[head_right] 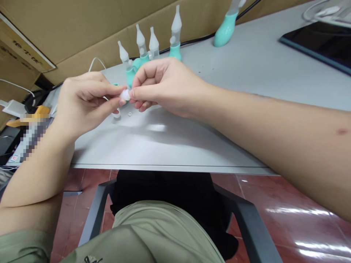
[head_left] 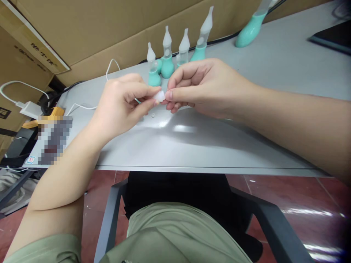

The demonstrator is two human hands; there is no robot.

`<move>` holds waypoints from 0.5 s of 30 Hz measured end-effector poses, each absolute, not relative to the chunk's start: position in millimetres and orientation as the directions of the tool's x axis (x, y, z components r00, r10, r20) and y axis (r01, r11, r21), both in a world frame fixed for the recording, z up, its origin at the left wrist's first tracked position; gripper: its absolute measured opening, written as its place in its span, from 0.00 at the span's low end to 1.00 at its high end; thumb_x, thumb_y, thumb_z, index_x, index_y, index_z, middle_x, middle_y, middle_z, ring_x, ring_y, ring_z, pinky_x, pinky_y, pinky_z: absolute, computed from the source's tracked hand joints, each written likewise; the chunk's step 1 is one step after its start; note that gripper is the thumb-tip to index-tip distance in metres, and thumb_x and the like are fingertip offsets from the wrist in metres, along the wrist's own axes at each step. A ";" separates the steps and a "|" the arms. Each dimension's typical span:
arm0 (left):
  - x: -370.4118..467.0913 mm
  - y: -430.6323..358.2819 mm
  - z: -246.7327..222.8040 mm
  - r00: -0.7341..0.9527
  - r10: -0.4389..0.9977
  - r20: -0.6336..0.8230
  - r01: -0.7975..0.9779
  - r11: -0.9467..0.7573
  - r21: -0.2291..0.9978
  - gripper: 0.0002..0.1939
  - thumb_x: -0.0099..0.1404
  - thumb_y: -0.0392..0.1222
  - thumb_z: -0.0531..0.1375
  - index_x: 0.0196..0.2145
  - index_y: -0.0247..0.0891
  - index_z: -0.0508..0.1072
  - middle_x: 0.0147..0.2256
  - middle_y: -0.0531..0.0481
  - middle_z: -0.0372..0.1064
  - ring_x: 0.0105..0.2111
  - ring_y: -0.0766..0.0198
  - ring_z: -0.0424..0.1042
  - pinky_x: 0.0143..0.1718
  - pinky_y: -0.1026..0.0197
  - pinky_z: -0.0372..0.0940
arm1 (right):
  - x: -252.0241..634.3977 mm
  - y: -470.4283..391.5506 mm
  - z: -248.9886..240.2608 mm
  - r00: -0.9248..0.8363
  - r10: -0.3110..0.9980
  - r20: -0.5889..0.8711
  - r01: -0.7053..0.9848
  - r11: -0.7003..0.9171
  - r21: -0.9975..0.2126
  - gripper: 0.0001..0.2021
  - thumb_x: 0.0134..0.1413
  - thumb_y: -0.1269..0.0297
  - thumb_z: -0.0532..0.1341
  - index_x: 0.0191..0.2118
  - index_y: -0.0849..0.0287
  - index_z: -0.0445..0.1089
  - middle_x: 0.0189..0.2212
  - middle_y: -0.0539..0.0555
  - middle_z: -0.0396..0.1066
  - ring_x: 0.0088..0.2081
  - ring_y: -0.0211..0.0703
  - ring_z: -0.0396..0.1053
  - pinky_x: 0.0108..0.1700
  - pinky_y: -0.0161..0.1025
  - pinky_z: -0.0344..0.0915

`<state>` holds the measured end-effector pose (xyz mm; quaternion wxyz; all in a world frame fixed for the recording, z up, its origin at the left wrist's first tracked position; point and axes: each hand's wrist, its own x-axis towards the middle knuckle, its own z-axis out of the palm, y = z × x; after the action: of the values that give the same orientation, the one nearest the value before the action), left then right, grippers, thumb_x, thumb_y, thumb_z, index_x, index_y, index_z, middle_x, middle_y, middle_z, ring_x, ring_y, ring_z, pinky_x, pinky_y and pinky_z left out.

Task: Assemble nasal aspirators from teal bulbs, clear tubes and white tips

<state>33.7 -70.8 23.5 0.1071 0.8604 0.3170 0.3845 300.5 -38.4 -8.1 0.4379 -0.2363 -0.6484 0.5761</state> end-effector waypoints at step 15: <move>17.2 -96.3 79.0 0.659 0.736 0.155 0.635 -0.655 0.409 0.05 0.81 0.49 0.77 0.45 0.51 0.93 0.32 0.50 0.84 0.33 0.54 0.83 0.43 0.48 0.79 | 298.2 -41.6 -35.3 -0.705 0.511 0.492 0.168 0.794 -0.584 0.11 0.80 0.67 0.67 0.52 0.55 0.91 0.43 0.53 0.90 0.39 0.44 0.80 0.44 0.43 0.71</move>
<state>17.2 -96.3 79.0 0.1617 0.8963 0.3823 0.1557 298.2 -41.6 -35.3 0.3331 -0.1916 -0.8866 0.2573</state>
